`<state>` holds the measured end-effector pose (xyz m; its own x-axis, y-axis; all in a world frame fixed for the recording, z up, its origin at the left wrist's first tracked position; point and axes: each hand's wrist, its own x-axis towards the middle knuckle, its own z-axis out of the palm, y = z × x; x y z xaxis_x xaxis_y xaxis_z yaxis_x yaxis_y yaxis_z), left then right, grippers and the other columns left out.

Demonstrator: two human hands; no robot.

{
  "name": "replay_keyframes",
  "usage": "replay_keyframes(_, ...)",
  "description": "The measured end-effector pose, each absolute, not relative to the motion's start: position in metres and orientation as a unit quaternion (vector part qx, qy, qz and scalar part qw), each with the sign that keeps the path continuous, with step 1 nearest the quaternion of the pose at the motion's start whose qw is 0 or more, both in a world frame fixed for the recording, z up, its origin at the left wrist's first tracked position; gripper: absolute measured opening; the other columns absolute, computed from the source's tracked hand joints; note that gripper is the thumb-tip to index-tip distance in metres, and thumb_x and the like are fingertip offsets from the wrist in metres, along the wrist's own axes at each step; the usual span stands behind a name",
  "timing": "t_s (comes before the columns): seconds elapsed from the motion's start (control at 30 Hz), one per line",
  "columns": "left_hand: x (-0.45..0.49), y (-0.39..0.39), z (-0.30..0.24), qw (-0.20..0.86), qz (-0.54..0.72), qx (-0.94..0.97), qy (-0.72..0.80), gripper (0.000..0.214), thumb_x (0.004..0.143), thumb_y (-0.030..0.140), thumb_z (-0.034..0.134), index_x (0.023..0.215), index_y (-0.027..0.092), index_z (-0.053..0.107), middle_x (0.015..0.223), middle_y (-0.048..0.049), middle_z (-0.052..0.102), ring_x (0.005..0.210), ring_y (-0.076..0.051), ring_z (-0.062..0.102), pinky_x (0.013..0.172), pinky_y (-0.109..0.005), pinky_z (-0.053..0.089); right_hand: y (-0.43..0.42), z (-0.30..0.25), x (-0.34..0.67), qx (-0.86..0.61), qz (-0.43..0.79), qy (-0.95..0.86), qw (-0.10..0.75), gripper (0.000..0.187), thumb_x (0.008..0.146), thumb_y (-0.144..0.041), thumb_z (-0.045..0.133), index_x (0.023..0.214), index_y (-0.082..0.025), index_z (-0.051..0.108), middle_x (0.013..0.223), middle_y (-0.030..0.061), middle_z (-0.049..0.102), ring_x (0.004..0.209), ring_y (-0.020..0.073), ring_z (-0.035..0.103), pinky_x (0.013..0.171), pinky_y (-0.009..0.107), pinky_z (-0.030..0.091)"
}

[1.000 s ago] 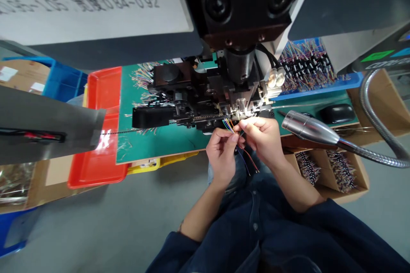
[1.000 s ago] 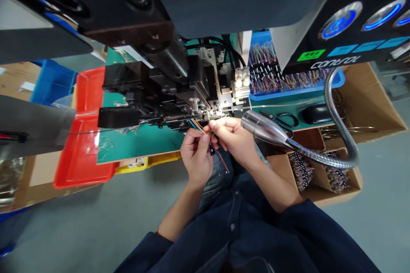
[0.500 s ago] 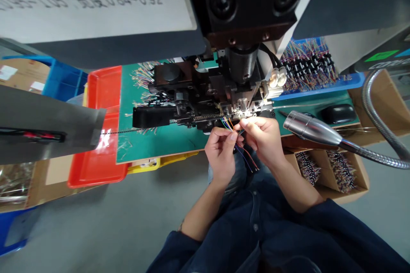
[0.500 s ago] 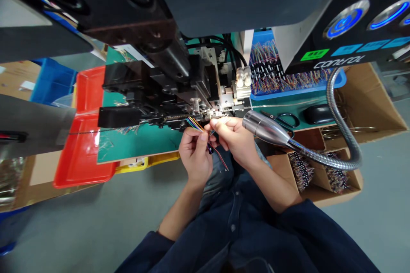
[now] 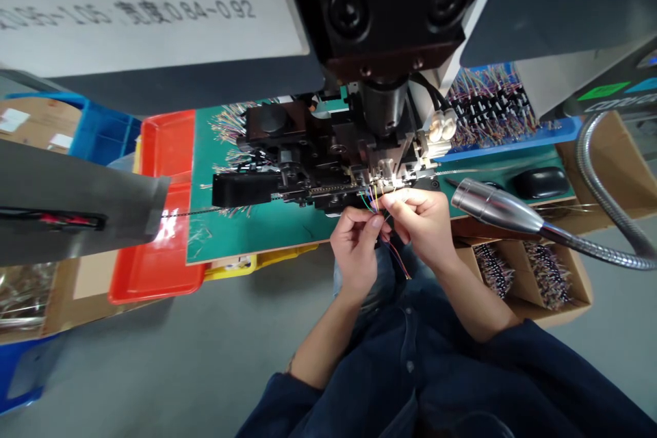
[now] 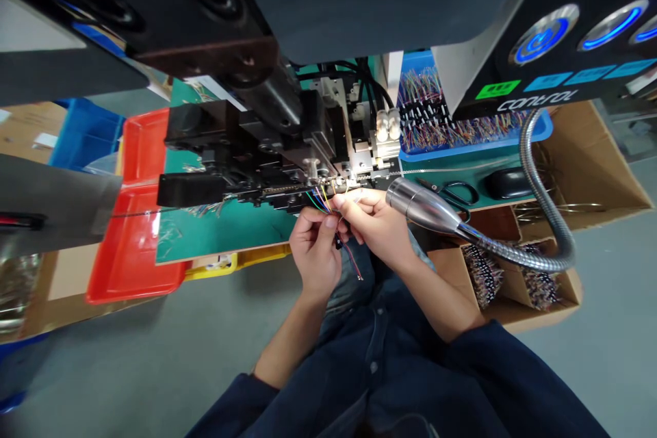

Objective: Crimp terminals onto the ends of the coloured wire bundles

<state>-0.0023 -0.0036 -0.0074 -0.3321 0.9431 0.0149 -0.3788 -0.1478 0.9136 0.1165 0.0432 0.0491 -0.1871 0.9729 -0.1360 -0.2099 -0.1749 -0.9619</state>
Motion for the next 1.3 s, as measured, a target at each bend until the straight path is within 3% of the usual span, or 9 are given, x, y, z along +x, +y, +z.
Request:
replay_keyframes(0.13, -0.0017, -0.0013, -0.0071, 0.466, 0.696, 0.314, 0.447, 0.028, 0.104, 0.04, 0.088, 0.09, 0.022, 0.072, 0.077, 0.0026, 0.075, 0.065, -0.011, 0.071, 0.063, -0.022, 0.059, 0.0433, 0.0442, 0.115, -0.442, 0.634, -0.423, 0.473, 0.03, 0.101, -0.049, 0.084, 0.09, -0.022, 0.091, 0.047, -0.007, 0.052, 0.039, 0.0077, 0.037, 0.042, 0.023, 0.037)
replay_keyframes(0.27, -0.0005, 0.0011, -0.0053, 0.454, 0.703, 0.313, 0.449, 0.026, 0.103, 0.042, 0.089, 0.094, 0.023, 0.074, 0.08, 0.0024, 0.075, 0.065, -0.011, 0.071, 0.062, -0.022, 0.059, 0.0438, 0.0432, 0.1133, -0.452, 0.637, -0.414, 0.468, 0.036, 0.1, -0.054, 0.084, 0.087, -0.021, 0.091, 0.046, -0.0073, 0.048, 0.04, 0.0078, 0.035, 0.044, 0.024, 0.04)
replay_keyframes(0.47, 0.0005, 0.0023, -0.0041, 0.441, 0.71, 0.324, 0.445, 0.024, 0.105, 0.041, 0.088, 0.096, 0.023, 0.075, 0.081, 0.0025, 0.075, 0.065, -0.01, 0.071, 0.062, -0.022, 0.06, 0.044, 0.0443, 0.1121, -0.451, 0.637, -0.408, 0.475, 0.036, 0.1, -0.053, 0.084, 0.083, -0.021, 0.089, 0.052, -0.0052, 0.056, 0.04, 0.0061, 0.034, 0.042, 0.024, 0.036)
replay_keyframes(0.77, -0.001, 0.0022, -0.0059, 0.437, 0.713, 0.323, 0.444, 0.022, 0.104, 0.04, 0.088, 0.096, 0.023, 0.076, 0.084, 0.0022, 0.075, 0.068, -0.01, 0.073, 0.064, -0.022, 0.061, 0.0434, 0.0443, 0.1117, -0.461, 0.629, -0.41, 0.473, 0.039, 0.099, -0.056, 0.085, 0.083, -0.021, 0.089, 0.049, -0.0061, 0.052, 0.04, 0.0066, 0.034, 0.041, 0.023, 0.034)
replay_keyframes(0.9, -0.0015, 0.002, -0.005, 0.435, 0.715, 0.321, 0.444, 0.021, 0.104, 0.039, 0.089, 0.096, 0.023, 0.077, 0.084, 0.0021, 0.075, 0.068, -0.01, 0.073, 0.064, -0.022, 0.06, 0.0446, 0.0462, 0.1122, -0.461, 0.626, -0.415, 0.473, 0.039, 0.099, -0.057, 0.085, 0.083, -0.021, 0.089, 0.052, -0.0041, 0.059, 0.04, 0.0064, 0.035, 0.041, 0.023, 0.036)
replay_keyframes(1.17, -0.0017, -0.0021, -0.007, 0.472, 0.694, 0.33, 0.431, 0.021, 0.105, 0.037, 0.087, 0.095, 0.023, 0.076, 0.077, 0.0026, 0.075, 0.066, -0.011, 0.069, 0.065, -0.023, 0.057, 0.0451, 0.0517, 0.1171, -0.441, 0.627, -0.465, 0.443, 0.03, 0.097, -0.051, 0.09, 0.09, -0.021, 0.089, 0.053, -0.0043, 0.063, 0.042, 0.0103, 0.051, 0.043, 0.024, 0.042)
replay_keyframes(1.3, -0.0016, -0.0026, -0.0072, 0.475, 0.683, 0.326, 0.45, 0.027, 0.105, 0.039, 0.087, 0.09, 0.022, 0.072, 0.077, 0.0021, 0.075, 0.065, -0.011, 0.069, 0.064, -0.024, 0.057, 0.0443, 0.0496, 0.1175, -0.443, 0.632, -0.447, 0.452, 0.032, 0.102, -0.05, 0.085, 0.088, -0.022, 0.091, 0.048, -0.0058, 0.056, 0.04, 0.0097, 0.045, 0.042, 0.024, 0.039)
